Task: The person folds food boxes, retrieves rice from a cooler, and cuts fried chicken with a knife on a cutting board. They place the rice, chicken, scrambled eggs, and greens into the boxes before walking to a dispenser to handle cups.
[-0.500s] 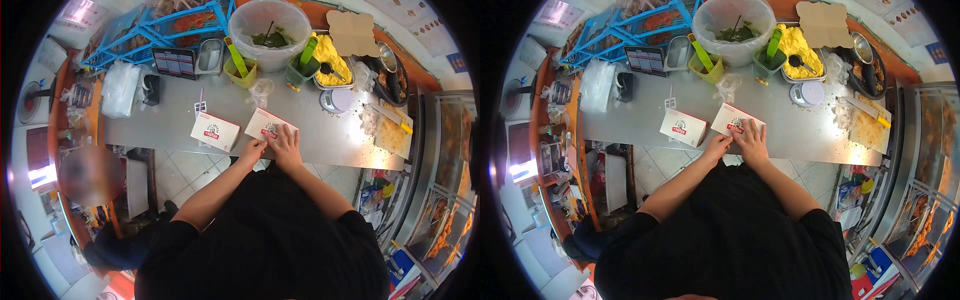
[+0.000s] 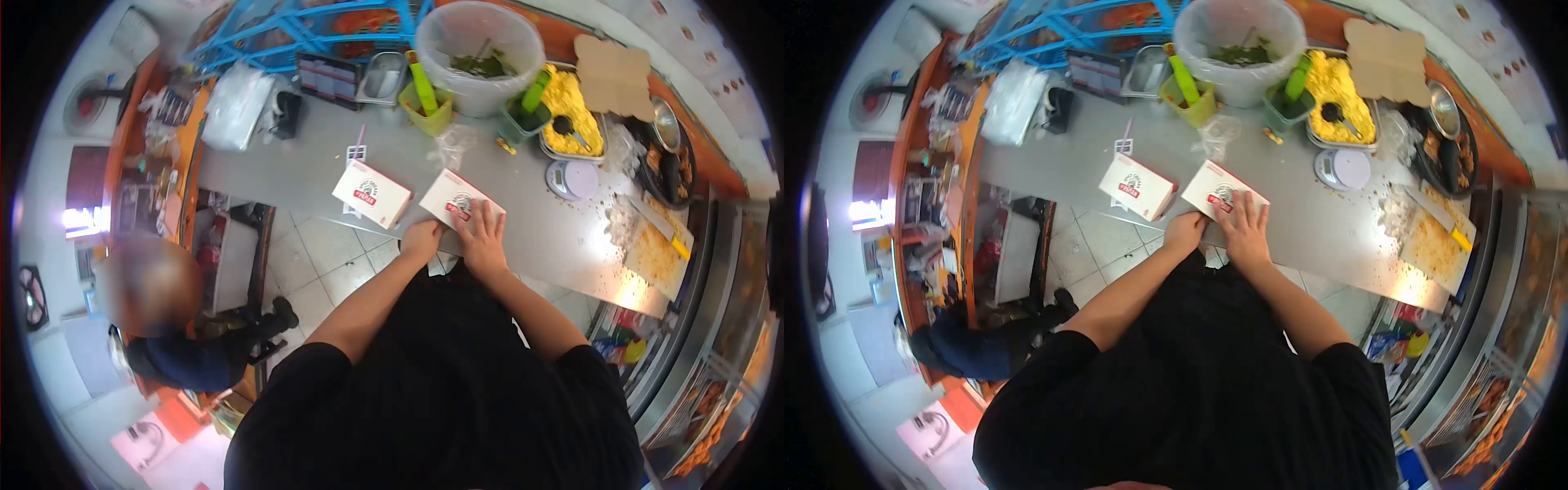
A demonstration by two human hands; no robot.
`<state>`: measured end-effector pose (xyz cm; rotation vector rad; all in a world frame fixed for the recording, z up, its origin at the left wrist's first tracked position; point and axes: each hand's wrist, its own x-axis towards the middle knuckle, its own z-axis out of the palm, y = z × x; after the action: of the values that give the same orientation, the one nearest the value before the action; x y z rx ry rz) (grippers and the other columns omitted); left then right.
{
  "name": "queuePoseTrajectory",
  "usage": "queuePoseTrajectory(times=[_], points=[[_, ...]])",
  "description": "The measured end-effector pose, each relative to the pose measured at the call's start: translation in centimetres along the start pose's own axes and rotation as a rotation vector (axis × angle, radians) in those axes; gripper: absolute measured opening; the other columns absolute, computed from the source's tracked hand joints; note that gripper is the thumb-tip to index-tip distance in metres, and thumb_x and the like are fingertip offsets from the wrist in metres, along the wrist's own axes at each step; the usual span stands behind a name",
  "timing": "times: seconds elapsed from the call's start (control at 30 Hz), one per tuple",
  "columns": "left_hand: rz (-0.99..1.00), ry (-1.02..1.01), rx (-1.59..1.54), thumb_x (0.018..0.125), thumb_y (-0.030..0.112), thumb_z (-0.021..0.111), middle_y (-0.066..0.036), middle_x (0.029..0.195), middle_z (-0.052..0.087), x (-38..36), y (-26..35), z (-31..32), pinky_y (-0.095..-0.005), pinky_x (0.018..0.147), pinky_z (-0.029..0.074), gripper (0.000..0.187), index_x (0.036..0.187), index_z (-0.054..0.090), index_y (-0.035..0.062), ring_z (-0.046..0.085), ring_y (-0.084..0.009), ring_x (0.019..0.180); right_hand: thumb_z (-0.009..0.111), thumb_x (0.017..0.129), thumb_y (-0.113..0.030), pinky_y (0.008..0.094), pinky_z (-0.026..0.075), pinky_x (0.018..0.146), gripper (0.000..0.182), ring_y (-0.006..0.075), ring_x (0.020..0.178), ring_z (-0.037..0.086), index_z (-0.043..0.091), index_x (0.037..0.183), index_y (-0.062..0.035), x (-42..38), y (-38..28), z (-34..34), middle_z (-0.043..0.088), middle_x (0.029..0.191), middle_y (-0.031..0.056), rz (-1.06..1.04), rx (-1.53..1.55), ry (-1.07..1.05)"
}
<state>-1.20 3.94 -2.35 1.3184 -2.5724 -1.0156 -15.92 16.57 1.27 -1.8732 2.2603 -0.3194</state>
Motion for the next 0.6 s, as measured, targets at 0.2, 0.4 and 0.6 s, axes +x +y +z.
queuePoseTrajectory(times=[0.2, 0.4, 0.6], points=[[0.067, 0.034, -0.067, 0.093, 0.023, 0.069, -0.016, 0.092, 0.07, -5.2, -0.6, -7.2, -0.0498, 0.077, 0.053, 0.019, 0.094, 0.068, 0.0042, 0.067, -0.0404, 0.089, 0.074, 0.089, -0.029, 0.0704, 0.016, 0.121, 0.066, 0.047, 0.156, 0.017, 0.052, 0.15, -0.0181, 0.6, -2.1, -3.6, 0.03, 0.164, 0.0228, 0.249, 0.068, 0.021], [0.132, 0.214, 0.247, 0.092, 0.032, 0.072, -0.017, 0.133, 0.06, -9.0, -12.8, -12.9, -0.0524, 0.105, 0.043, 0.045, 0.125, 0.061, 0.0031, 0.051, -0.0405, 0.131, 0.082, 0.082, -0.031, 0.0672, 0.019, 0.122, 0.079, 0.0469, 0.156, 0.015, 0.048, 0.153, -0.0183, 8.6, -9.2, -4.9, 0.025, 0.167, 0.0199, -0.119, 0.414, 0.012], [0.503, 0.024, 0.51, 0.088, 0.039, 0.076, -0.014, 0.151, 0.048, -2.6, -19.9, -14.6, -0.0537, 0.118, 0.031, 0.075, 0.149, 0.047, 0.0069, 0.038, -0.034, 0.146, 0.087, 0.075, -0.031, 0.0638, 0.029, 0.121, 0.1, 0.0439, 0.157, 0.018, 0.036, 0.16, -0.0348, 14.1, -10.6, 1.1, 0.017, 0.173, 0.0103, -0.332, -0.03, -0.189]])
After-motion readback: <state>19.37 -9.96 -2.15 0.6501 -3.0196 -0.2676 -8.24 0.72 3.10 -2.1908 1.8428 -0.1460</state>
